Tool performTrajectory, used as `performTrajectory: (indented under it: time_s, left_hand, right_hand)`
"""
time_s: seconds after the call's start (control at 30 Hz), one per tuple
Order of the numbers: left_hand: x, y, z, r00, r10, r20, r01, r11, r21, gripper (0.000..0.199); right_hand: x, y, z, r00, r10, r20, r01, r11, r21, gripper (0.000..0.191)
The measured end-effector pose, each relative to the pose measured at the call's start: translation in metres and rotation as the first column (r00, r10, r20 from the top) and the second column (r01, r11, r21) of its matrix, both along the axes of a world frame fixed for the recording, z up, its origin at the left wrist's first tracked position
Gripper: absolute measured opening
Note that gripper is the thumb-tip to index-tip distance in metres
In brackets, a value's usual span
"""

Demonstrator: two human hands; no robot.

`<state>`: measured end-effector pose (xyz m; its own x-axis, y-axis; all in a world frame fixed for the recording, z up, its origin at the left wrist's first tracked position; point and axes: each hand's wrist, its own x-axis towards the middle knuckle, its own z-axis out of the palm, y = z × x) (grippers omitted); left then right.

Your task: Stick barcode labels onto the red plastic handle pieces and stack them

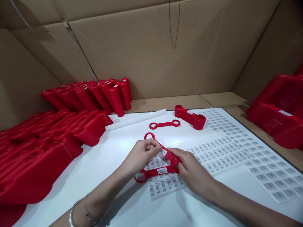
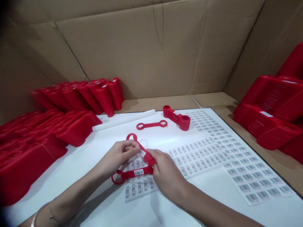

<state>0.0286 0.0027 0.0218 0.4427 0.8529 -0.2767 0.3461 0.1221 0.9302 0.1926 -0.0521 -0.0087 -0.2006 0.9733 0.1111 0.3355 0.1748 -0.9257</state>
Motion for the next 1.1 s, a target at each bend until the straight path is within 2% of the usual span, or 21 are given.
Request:
performTrajectory:
  time_s: [0.2, 0.67, 0.8, 0.87, 0.97, 1.1]
  left_hand:
    - [-0.005, 0.001, 0.004, 0.999, -0.038, 0.026, 0.037, 0.999, 0.024, 0.026]
    - [-0.001, -0.001, 0.006, 0.998, -0.049, -0.027, 0.050, 0.999, 0.012, 0.026]
    - [0.001, -0.002, 0.005, 0.996, -0.039, -0.083, 0.044, 0.997, 0.063, 0.025]
    - [0.002, -0.004, 0.004, 0.990, -0.027, -0.139, 0.047, 0.988, 0.147, 0.025]
    - [0.001, -0.007, 0.001, 0.964, 0.015, -0.264, 0.090, 0.921, 0.380, 0.023]
    - [0.001, -0.012, -0.004, 0.926, 0.087, -0.368, 0.193, 0.729, 0.657, 0.022]
  right_hand:
    - [0.000, 0.000, 0.000, 1.000, -0.008, 0.004, 0.008, 0.999, -0.043, 0.063]
    - [0.000, -0.002, 0.003, 1.000, 0.009, -0.029, -0.010, 1.000, -0.025, 0.065]
    - [0.000, -0.002, 0.001, 1.000, 0.005, -0.018, -0.005, 1.000, -0.014, 0.068]
    - [0.000, -0.002, 0.000, 1.000, 0.005, -0.021, -0.005, 1.000, -0.008, 0.068]
    - [0.000, -0.003, 0.000, 0.999, 0.017, -0.043, -0.016, 1.000, 0.004, 0.067]
    - [0.000, -0.003, 0.003, 0.998, 0.015, -0.062, -0.013, 0.999, 0.029, 0.064]
